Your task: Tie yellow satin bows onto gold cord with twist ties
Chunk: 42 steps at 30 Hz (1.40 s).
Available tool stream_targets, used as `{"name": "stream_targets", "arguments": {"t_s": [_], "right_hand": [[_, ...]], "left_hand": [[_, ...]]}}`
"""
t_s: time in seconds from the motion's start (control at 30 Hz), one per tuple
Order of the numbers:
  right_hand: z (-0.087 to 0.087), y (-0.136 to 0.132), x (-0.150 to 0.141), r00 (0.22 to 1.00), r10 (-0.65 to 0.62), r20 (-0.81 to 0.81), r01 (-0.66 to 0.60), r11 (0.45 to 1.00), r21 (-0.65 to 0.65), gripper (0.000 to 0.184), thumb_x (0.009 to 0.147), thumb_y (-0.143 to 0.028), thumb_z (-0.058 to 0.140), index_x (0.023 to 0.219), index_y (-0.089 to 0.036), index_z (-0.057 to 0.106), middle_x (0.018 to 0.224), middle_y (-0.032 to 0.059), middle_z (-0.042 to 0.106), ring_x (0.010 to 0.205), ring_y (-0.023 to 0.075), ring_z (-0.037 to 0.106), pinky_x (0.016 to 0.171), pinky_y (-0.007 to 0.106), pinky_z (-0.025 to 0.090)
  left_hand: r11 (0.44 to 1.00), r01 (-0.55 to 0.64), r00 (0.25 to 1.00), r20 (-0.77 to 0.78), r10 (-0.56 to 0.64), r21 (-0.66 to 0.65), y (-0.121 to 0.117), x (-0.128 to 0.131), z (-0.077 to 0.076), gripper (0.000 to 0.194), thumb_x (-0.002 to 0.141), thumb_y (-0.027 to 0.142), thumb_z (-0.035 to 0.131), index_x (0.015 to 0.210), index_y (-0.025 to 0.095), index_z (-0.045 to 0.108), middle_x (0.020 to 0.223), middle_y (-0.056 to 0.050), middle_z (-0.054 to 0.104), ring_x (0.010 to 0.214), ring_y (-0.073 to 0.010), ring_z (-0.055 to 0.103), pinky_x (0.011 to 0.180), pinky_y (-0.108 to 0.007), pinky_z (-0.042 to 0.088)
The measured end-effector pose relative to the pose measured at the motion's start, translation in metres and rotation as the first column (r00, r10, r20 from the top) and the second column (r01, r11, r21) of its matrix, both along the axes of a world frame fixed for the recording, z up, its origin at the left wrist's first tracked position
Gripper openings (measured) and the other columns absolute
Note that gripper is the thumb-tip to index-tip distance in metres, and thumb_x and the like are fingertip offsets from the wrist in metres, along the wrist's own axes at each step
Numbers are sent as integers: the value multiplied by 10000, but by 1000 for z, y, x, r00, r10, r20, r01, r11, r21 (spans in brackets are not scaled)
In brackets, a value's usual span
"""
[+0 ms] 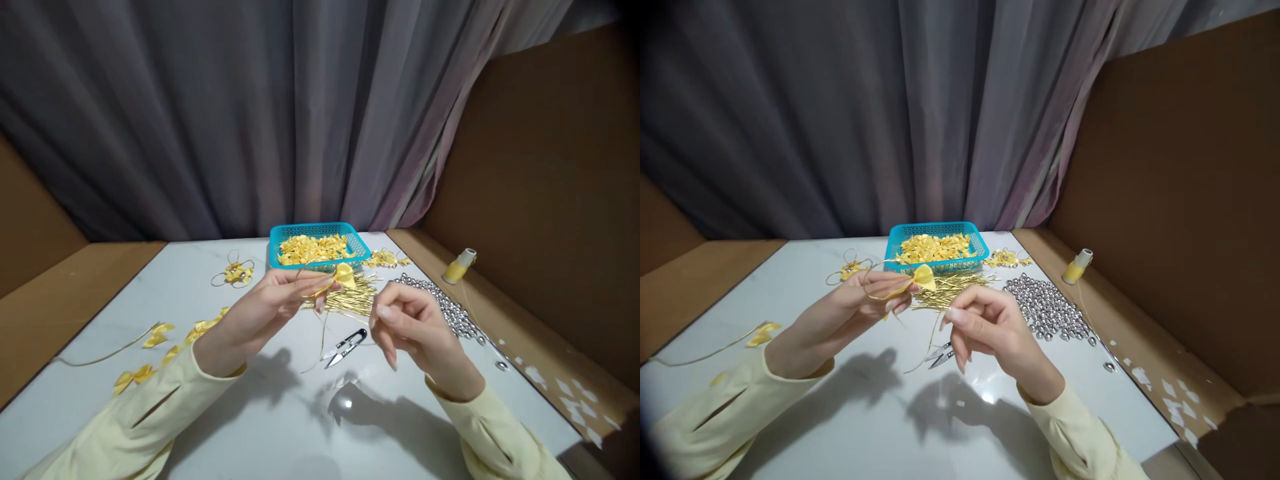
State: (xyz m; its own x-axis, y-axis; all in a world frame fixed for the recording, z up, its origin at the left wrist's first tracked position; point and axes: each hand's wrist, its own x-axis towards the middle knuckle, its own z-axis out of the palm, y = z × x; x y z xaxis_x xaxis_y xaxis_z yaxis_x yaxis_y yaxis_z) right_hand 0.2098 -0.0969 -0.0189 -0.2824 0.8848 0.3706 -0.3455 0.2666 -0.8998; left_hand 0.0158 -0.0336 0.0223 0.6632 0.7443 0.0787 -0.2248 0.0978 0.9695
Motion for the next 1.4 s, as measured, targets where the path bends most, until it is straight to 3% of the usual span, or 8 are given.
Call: {"name": "stream_targets", "arguments": {"t_s": [0.17, 0.27, 0.4, 0.57, 0.77, 1.1, 1.27, 1.4], "right_hand": [[8, -16, -2, 915, -367, 170, 319, 913, 253, 90, 849, -184, 539, 764, -165, 562, 477, -21, 582, 391, 56, 466, 377, 191, 290], [7, -17, -2, 840, -475, 263, 360, 849, 387, 105, 844, -156, 530, 743, -155, 558, 469, -22, 565, 409, 61, 463, 420, 204, 335], [3, -14, -2, 793, -533, 295, 363, 802, 474, 115, 839, -130, 518, 728, -147, 543, 480, -22, 556, 412, 62, 449, 434, 213, 348], [0, -11, -1, 793, -547, 269, 370, 783, 499, 108, 838, -115, 513, 738, -141, 544, 503, -15, 565, 438, 63, 468, 458, 210, 368], [-1, -9, 0, 828, -512, 229, 355, 795, 492, 114, 837, -110, 512, 732, -139, 544, 504, -8, 573, 445, 61, 480, 458, 203, 370], [-3, -10, -1, 815, -508, 279, 370, 826, 426, 132, 864, -167, 489, 738, -174, 526, 503, -27, 560, 423, 64, 460, 436, 210, 349], [-17, 8, -2, 771, -527, 359, 369, 827, 424, 143, 870, -213, 478, 734, -176, 502, 502, -30, 545, 434, 71, 463, 451, 212, 348], [-33, 25, 0, 763, -443, 471, 308, 889, 337, 187, 886, -272, 445, 735, -171, 491, 515, -24, 557, 449, 74, 452, 468, 210, 336]], "left_hand": [[996, 92, 989, -114, -91, 5, -1, 7, -4, 260, 823, 208, 564, 590, 125, 643, 599, -1, 562, 586, -91, 462, 619, -231, 346], [989, 145, 979, -142, -144, -9, -2, 10, -4, 310, 849, 202, 529, 553, 125, 582, 573, 14, 521, 598, -92, 454, 606, -229, 332], [987, 161, 976, -153, -155, 30, -4, 12, -3, 306, 844, 182, 528, 543, 128, 541, 567, 22, 486, 594, -92, 435, 598, -228, 332], [984, 153, 977, -161, -137, 91, -5, 14, -3, 288, 840, 197, 540, 559, 138, 559, 566, 28, 497, 589, -93, 441, 588, -232, 329], [988, 126, 978, -176, -110, 86, -8, 13, -2, 267, 815, 211, 570, 553, 157, 583, 541, 34, 498, 558, -98, 424, 560, -246, 312], [986, 117, 977, -193, -92, 122, -5, 15, -3, 279, 823, 225, 557, 555, 159, 594, 570, 19, 521, 594, -111, 440, 596, -247, 327], [983, 39, 977, -211, -1, 177, 10, 14, -22, 250, 814, 250, 571, 587, 153, 607, 654, 9, 554, 674, -120, 471, 651, -250, 345], [978, -22, 955, -285, 82, 208, 24, 13, -45, 240, 794, 276, 586, 600, 142, 631, 680, -19, 581, 720, -144, 488, 692, -270, 354]]}}
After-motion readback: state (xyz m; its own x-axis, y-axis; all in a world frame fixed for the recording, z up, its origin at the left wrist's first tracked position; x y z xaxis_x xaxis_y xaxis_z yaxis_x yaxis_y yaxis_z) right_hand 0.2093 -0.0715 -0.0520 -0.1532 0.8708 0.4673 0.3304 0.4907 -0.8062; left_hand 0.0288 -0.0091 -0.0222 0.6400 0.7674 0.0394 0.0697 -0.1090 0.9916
